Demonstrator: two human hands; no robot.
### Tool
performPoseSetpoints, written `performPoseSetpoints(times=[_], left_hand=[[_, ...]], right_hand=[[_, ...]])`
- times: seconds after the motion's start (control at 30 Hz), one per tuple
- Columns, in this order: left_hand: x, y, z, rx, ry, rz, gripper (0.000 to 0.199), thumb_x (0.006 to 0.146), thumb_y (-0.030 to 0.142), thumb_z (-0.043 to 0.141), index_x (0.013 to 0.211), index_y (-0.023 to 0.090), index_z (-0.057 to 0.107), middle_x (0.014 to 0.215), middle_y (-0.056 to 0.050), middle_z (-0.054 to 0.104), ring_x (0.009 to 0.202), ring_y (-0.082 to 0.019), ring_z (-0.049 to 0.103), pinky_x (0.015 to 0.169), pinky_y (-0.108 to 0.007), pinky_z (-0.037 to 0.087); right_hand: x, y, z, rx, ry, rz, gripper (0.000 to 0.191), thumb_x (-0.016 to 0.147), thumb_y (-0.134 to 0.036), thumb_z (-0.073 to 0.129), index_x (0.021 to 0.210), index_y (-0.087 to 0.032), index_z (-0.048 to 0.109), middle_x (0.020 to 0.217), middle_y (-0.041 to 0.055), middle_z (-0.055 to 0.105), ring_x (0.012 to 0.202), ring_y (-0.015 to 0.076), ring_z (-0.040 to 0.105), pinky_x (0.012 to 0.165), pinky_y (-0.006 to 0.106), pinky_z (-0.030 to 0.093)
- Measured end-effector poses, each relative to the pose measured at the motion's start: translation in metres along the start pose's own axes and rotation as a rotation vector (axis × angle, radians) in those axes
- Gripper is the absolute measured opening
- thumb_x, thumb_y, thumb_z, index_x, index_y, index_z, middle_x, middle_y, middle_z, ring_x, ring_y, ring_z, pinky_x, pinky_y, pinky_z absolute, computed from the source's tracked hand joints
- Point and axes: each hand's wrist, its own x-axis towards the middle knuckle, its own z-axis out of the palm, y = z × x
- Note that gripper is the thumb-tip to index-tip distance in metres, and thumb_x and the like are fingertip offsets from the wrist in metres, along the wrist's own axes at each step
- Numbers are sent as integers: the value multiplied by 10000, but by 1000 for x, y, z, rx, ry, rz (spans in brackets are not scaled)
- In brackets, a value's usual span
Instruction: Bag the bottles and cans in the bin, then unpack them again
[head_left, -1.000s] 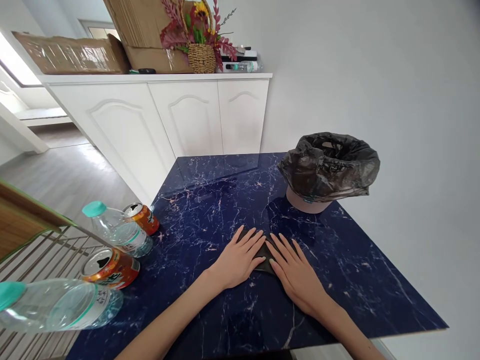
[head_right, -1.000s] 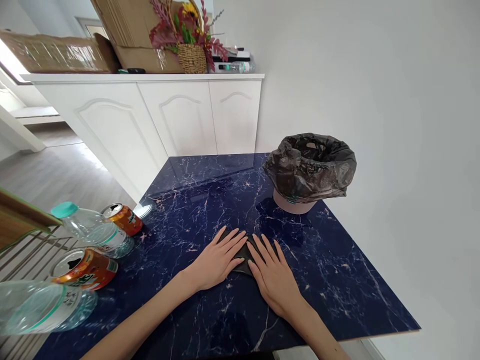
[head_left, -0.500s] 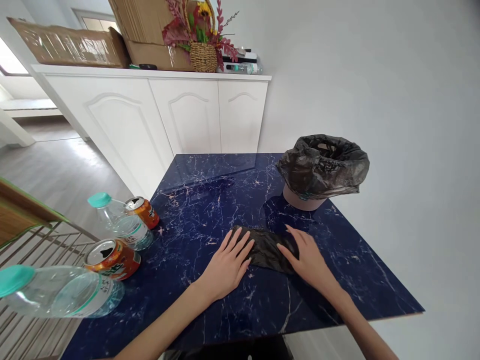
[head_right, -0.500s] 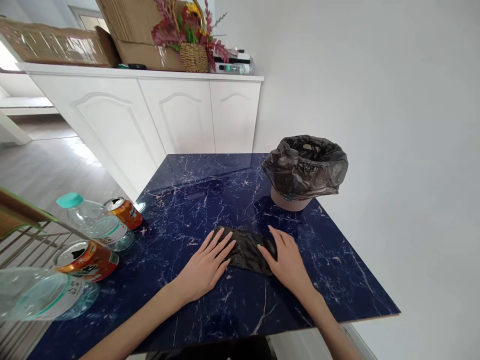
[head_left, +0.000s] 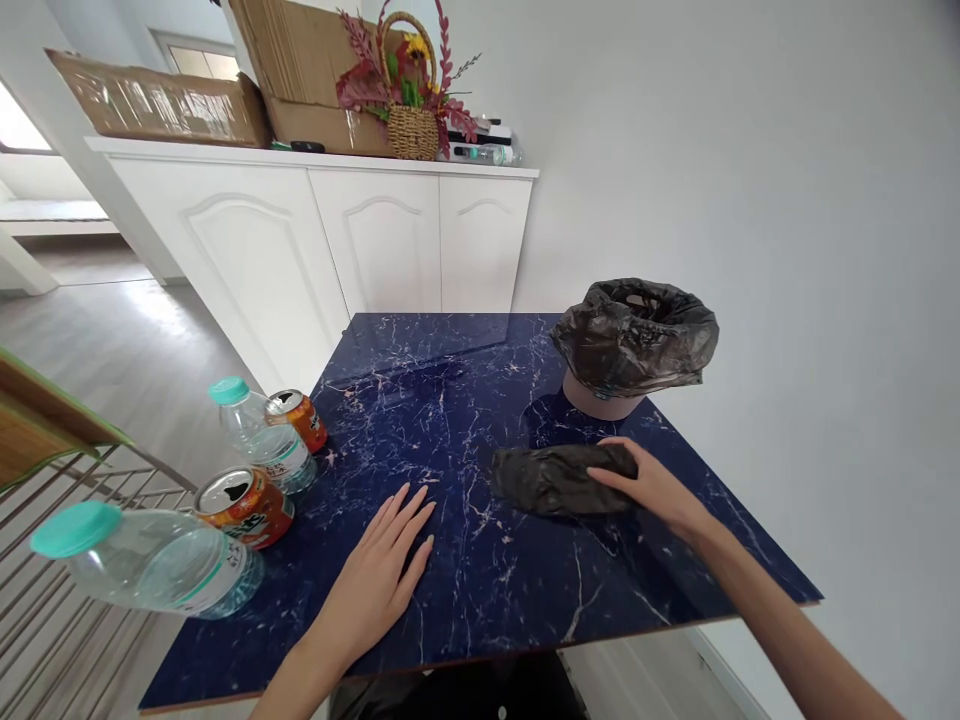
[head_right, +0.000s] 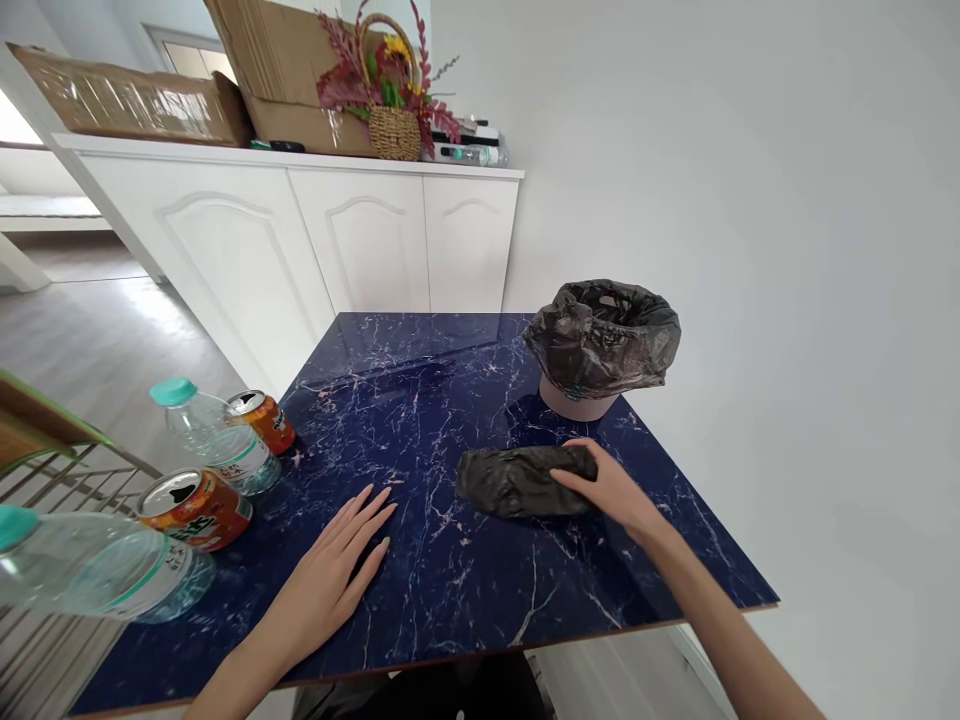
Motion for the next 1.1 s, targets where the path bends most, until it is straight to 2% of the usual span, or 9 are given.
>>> performPoseSetpoints(times=[0.23, 0.33, 0.43, 0.5, 0.57, 0.7, 0.83, 0.93, 1.1], left_hand=[[-3, -2, 4, -12, 33, -4, 517, 1122, 438, 481, 1622, 306, 478, 1714, -28, 455, 1613, -309, 371, 1309, -558, 389], [-3, -3, 6, -3, 33, -10, 514, 1123, 442, 475, 1616, 296, 487, 1710, -33, 461, 1611, -313, 374, 1300, -564, 401], [-5, -4, 9, 9, 45, -13, 524, 1122, 451, 470, 1626, 306, 477, 1708, -31, 465, 1605, -317, 387, 1292, -562, 415], [-6, -4, 10, 12, 54, -16, 525, 1123, 454, 465, 1630, 317, 474, 1705, -28, 469, 1601, -315, 395, 1291, -555, 417], [-7, -4, 11, 17, 53, -23, 519, 1125, 454, 458, 1625, 318, 481, 1700, -27, 476, 1599, -311, 399, 1291, -553, 417], [-7, -3, 10, 28, 45, -23, 513, 1125, 460, 456, 1614, 309, 496, 1689, -28, 494, 1597, -307, 406, 1292, -556, 412], [-6, -3, 11, 48, 40, 4, 510, 1129, 448, 454, 1612, 291, 496, 1699, -34, 477, 1601, -294, 400, 1303, -548, 395], [-5, -3, 12, 51, 39, 6, 514, 1130, 447, 454, 1612, 276, 498, 1705, -38, 466, 1607, -288, 388, 1311, -546, 377], [-15, 0, 5, 17, -18, 41, 547, 1117, 468, 500, 1644, 326, 451, 1728, -14, 419, 1624, -285, 348, 1325, -551, 340]], right_hand=[[37, 65, -84, -191, 289, 192, 749, 753, -668, 771, 1278, -140, 683, 1154, 231, 790, 1031, 403, 760, 893, 513, 612], [42, 78, -94, -323, 393, 206, 772, 771, -621, 751, 1326, -91, 669, 1177, 284, 767, 1116, 462, 721, 966, 591, 563], [32, 77, -71, -425, 485, 96, 841, 890, -547, 650, 1553, -53, 493, 1535, 322, 562, 1437, 481, 520, 1159, 651, 420], [21, 74, -44, -493, 494, -26, 793, 985, -509, 547, 1649, -106, 386, 1733, 241, 337, 1610, 426, 284, 1274, 647, 264], [14, 74, -18, -580, 428, -132, 681, 1055, -518, 430, 1642, -173, 433, 1766, 167, 305, 1651, 388, 191, 1305, 655, 187], [13, 83, 12, -639, 315, -139, 663, 1085, -587, 276, 1547, -224, 582, 1676, 168, 472, 1604, 428, 315, 1244, 740, 258], [-2, 77, 33, -658, 337, -157, 720, 1109, -601, 222, 1638, -181, 469, 1753, 194, 330, 1641, 431, 214, 1252, 762, 199], [-32, 50, 63, -661, 283, -265, 694, 1124, -610, 276, 1676, -212, 413, 1786, 136, 276, 1659, 364, 198, 1294, 670, 235], [-74, -6, 110, -595, 49, -484, 640, 1149, -565, 323, 1723, -282, 311, 1793, 43, 263, 1676, 272, 156, 1343, 582, 231]])
